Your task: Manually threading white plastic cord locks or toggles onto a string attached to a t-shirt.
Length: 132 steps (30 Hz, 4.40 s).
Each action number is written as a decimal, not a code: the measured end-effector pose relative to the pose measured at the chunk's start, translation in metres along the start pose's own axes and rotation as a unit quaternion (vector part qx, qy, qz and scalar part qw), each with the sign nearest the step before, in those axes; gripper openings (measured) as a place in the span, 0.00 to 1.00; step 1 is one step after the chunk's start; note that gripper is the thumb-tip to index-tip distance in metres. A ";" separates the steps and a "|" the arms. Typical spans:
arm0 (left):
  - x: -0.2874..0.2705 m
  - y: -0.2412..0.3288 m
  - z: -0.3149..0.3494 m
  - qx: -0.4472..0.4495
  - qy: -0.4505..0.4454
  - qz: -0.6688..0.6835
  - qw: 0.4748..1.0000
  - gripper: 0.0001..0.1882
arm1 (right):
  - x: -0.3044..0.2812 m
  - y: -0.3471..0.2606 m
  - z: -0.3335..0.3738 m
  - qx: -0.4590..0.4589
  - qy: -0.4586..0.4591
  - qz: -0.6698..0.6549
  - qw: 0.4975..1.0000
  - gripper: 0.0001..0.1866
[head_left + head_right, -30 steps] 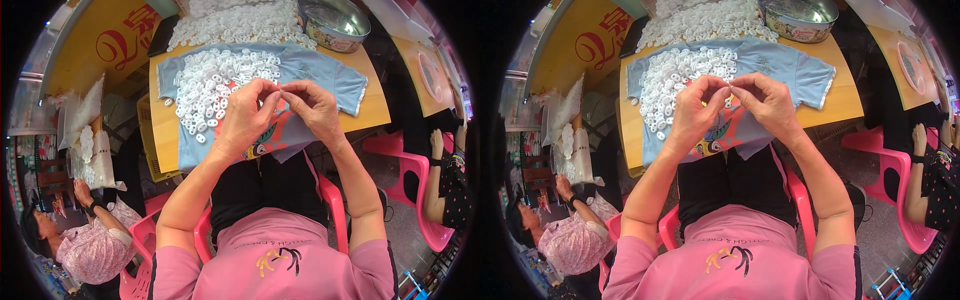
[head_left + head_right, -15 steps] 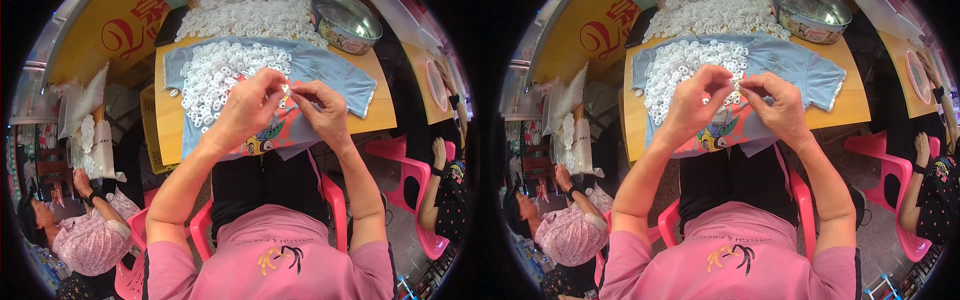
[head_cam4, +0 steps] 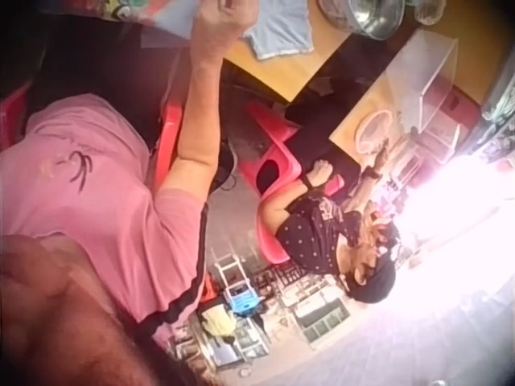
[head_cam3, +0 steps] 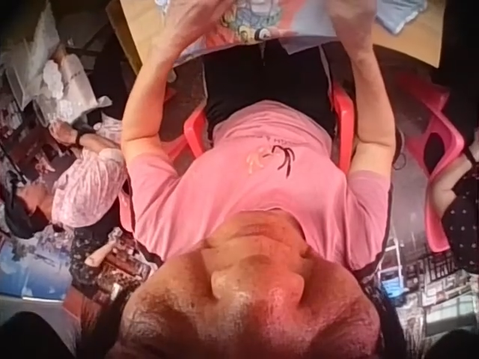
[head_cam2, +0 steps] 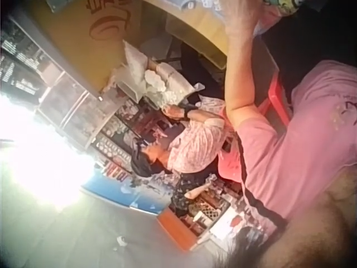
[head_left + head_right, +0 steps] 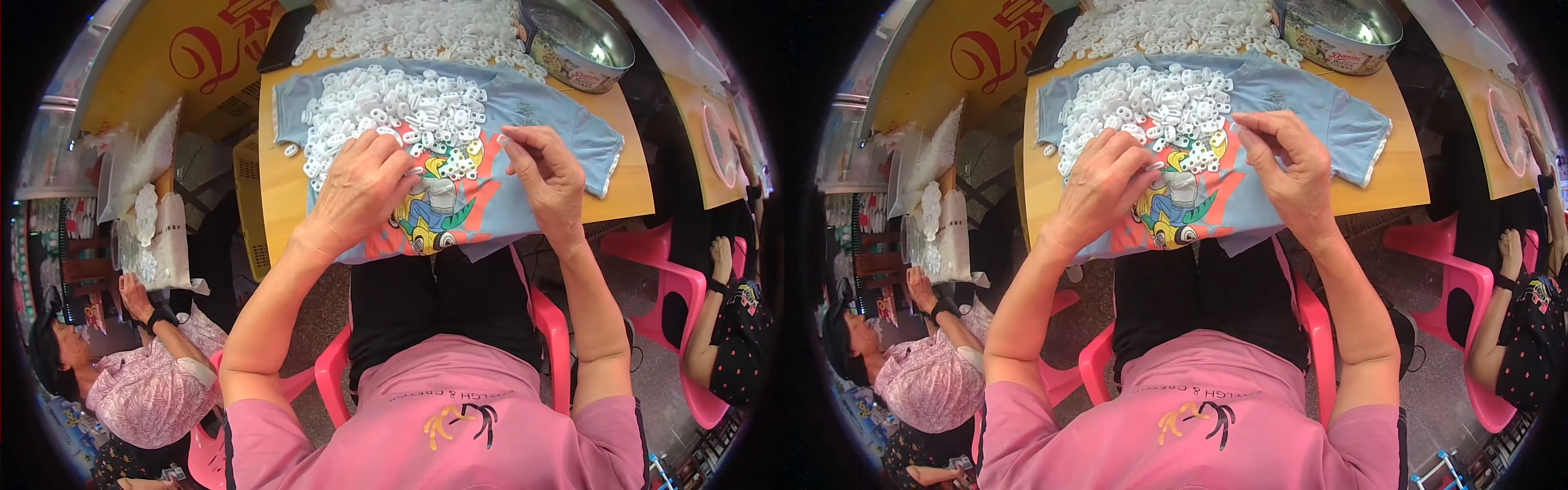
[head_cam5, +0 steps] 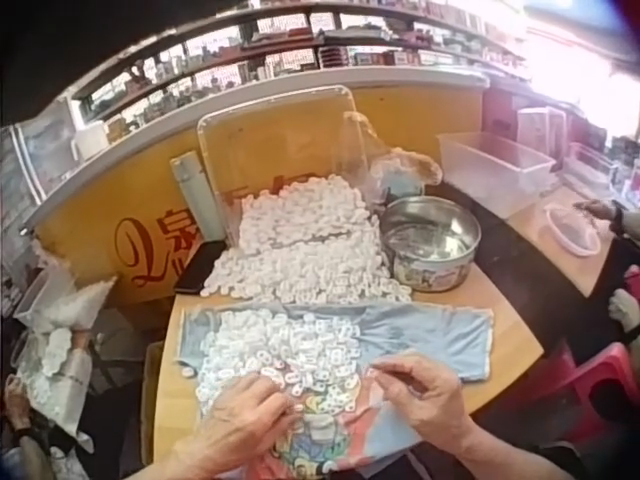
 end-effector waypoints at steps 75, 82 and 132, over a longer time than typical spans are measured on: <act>0.042 0.049 -0.045 -0.218 -0.045 0.457 0.861 0.05 | -0.036 -0.024 0.021 -0.045 -0.010 0.107 0.993 0.09; 0.069 0.076 -0.020 -0.302 -0.067 0.680 0.664 0.07 | -0.021 -0.020 0.036 0.101 0.042 -0.111 0.988 0.09; 0.067 0.042 -0.002 -0.281 0.044 0.781 0.556 0.07 | -0.002 -0.012 -0.046 0.011 -0.227 0.108 0.968 0.10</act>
Point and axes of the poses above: each hand's wrist, its own z-axis away from the middle knuckle, its own x-axis out of the palm, y = z × x, the point moved 4 cm from there along -z, towards the middle knuckle, and after that the axes turned 10 degrees about -x, right-handed, at the moved point
